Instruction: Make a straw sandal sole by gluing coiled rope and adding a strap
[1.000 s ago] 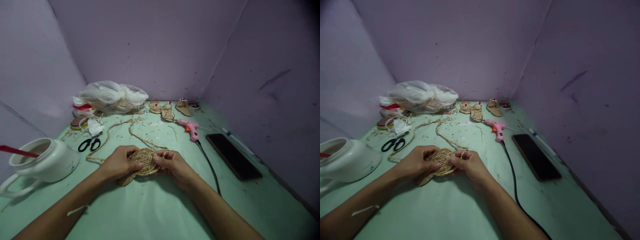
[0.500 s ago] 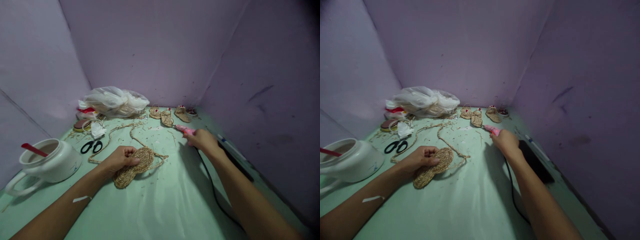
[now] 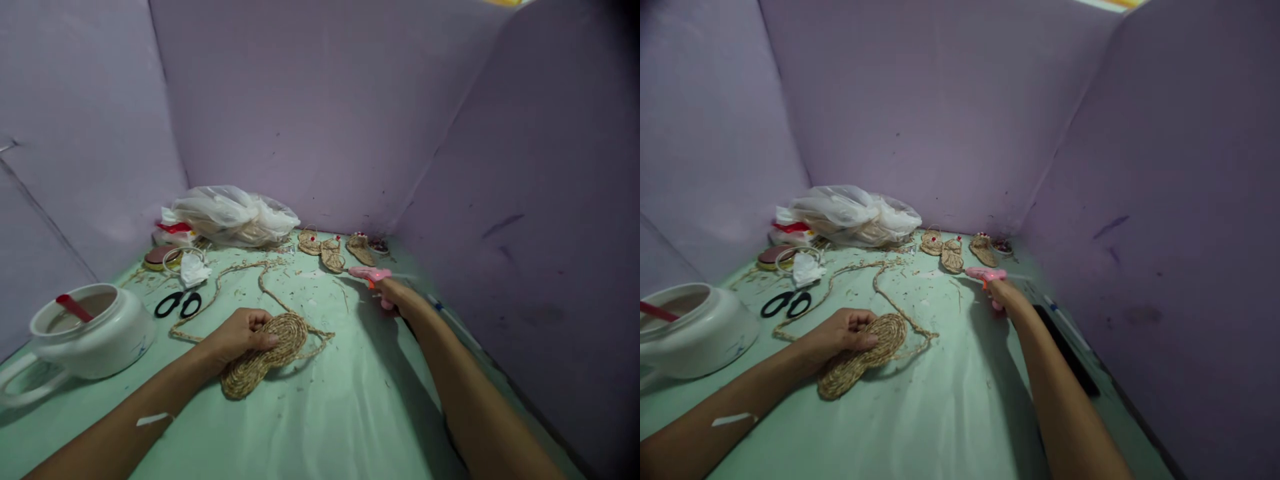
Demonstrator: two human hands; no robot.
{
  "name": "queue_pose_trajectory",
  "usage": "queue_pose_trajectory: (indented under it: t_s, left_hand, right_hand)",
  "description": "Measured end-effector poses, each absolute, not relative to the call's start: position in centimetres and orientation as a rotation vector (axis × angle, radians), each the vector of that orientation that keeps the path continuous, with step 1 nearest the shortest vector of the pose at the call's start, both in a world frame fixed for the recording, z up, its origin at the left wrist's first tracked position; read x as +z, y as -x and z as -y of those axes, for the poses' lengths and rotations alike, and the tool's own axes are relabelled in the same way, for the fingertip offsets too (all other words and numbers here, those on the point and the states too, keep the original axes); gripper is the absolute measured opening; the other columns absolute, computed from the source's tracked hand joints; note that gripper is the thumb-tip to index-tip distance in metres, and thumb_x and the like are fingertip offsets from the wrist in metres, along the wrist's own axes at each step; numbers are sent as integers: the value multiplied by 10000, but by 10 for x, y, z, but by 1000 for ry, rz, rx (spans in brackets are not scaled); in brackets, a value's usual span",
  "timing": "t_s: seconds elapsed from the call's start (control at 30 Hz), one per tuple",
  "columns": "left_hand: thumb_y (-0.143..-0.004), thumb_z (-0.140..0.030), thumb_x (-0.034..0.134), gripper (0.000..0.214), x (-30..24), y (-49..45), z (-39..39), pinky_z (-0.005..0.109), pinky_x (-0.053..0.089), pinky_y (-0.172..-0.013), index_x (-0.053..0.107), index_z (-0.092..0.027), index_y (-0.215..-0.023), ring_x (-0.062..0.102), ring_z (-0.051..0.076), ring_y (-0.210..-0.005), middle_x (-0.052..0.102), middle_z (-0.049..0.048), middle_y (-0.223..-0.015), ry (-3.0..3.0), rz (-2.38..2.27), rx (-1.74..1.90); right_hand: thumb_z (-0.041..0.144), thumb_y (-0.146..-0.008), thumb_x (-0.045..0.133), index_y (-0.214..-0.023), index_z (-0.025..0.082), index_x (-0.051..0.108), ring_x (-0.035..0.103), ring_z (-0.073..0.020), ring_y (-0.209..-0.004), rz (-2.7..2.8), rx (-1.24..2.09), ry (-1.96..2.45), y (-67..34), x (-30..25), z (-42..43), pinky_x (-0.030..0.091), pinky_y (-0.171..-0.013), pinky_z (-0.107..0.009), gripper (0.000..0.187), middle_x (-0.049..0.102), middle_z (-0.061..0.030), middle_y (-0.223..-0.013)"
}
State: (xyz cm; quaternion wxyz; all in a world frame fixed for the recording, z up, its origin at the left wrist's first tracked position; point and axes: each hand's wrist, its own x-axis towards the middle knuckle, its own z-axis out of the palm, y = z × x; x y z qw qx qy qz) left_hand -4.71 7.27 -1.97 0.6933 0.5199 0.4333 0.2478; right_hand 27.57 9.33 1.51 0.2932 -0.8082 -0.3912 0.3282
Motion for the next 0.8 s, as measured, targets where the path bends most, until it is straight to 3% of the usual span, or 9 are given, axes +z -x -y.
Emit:
queue_pose_trajectory:
  t_s: [0.13, 0.23, 0.33, 0.43, 0.63, 0.8]
  left_hand:
    - [-471, -329, 828, 410, -10, 47, -69, 246, 448, -528, 633, -117, -763, 598, 144, -556, 677, 34, -637, -1152, -962, 550]
    - [-487, -305, 819, 374, -5, 46, -68, 243, 446, -521, 641, -114, -755, 595, 140, -549, 676, 38, -634, -1135, -954, 577]
    - [-488, -270, 817, 340, -5, 46, -67, 251, 462, -546, 659, -115, -747, 602, 143, -563, 679, 41, -640, -1123, -956, 597]
    - [-502, -242, 808, 296, -5, 46, -67, 246, 458, -544, 671, -121, -734, 600, 138, -561, 678, 36, -638, -1133, -959, 597]
    - [-492, -256, 822, 339, -3, 47, -67, 254, 480, -557, 669, -107, -755, 623, 153, -578, 699, 59, -665, -1083, -933, 569]
    - [-474, -250, 836, 354, -7, 49, -70, 244, 484, -536, 657, -102, -742, 625, 148, -557, 702, 59, -649, -1034, -925, 581]
  right_hand:
    - [254, -788, 615, -806, 154, 560, 543, -105, -526, 981, 946, 1918, -267, 20, -57, 484, -525, -252, 115, 640, -36, -770]
    - [232, -699, 635, -839, 180, 566, 484, -92, -495, 1047, 1014, 1667, -254, 18, -24, 414, -479, -240, 165, 639, -16, -781]
    - [362, -705, 666, -872, 168, 606, 400, -90, -459, 1167, 1120, 1343, -241, 15, 0, 306, -445, -237, 263, 522, 29, -566]
    - [497, -744, 628, -883, 154, 649, 340, -87, -448, 1273, 1192, 1242, -235, 16, 12, 258, -443, -239, 370, 440, 45, -500]
    - [526, -689, 673, -750, 161, 709, 373, -107, -495, 1595, 1039, 1366, -242, 25, 18, 277, -444, -238, 371, 525, -12, -564]
    - [434, -739, 657, -803, 185, 723, 495, -145, -565, 1666, 903, 1336, -241, 24, 19, 378, -504, -247, 266, 627, -46, -661]
